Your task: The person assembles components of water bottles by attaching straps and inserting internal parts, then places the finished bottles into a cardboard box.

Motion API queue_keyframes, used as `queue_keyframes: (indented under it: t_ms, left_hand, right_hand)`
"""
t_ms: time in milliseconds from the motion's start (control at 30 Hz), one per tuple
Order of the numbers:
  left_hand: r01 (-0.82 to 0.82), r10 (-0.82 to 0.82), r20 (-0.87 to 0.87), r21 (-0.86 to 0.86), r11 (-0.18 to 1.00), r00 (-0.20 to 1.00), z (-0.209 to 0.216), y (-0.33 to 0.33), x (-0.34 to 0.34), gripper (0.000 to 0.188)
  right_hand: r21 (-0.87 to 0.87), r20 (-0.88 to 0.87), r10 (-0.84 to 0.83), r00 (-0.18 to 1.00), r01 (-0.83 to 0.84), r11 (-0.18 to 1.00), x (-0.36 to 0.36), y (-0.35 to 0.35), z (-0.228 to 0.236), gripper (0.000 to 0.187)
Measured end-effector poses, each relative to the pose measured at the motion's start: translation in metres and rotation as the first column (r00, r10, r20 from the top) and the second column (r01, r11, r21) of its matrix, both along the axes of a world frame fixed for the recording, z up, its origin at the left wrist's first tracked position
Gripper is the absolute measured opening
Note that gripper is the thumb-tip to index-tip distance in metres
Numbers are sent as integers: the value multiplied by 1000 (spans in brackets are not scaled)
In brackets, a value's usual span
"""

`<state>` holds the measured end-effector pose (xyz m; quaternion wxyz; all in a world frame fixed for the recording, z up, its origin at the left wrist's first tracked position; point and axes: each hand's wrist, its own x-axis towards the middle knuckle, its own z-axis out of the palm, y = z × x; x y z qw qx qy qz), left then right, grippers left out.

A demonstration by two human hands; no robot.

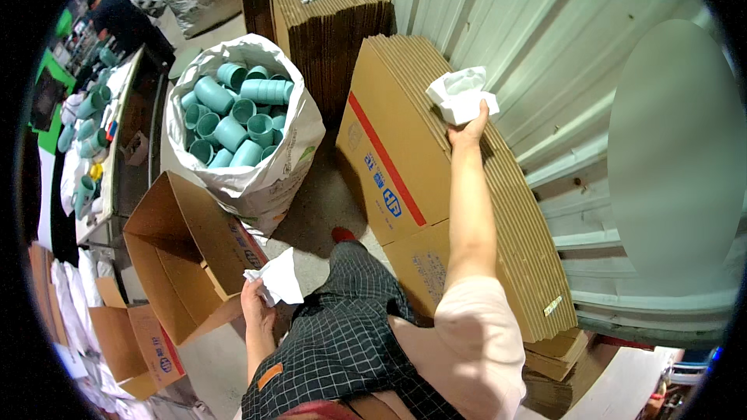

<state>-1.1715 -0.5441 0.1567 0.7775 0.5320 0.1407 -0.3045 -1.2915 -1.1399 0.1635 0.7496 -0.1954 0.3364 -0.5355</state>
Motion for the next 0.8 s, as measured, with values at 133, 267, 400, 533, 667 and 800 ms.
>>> queue_keyframes:
  t_ms: [133, 267, 400, 533, 667, 800]
  left_hand:
    - [-36, 37, -25, 50, 998, 999, 5, -29, 54, 16]
    - [-17, 14, 31, 78, 997, 999, 11, -82, 99, 19]
    - [61, -66, -103, -57, 997, 992, 5, -142, 133, 33]
    - [-24, 14, -103, -96, 995, 995, -7, -158, 153, 20]
    - [-260, 265, -48, 79, 962, 963, -44, -140, 126, 23]
    - [-263, 218, 181, 282, 923, 959, -55, -105, 55, 23]
  right_hand:
    - [66, 55, 29, 998, -33, 997, -7, -32, -40, 66]
    - [5, -319, -97, 943, 104, 995, -27, -30, -49, 62]
    - [-323, -896, -368, 249, 203, 924, -128, -69, -80, 48]
    - [-690, -724, -689, 44, -79, 720, -69, 39, -37, 37]
    - [-123, -911, 264, 316, -820, 559, 77, 163, -6, 39]
    - [181, -602, 735, -312, -950, -256, 155, 296, -21, 32]
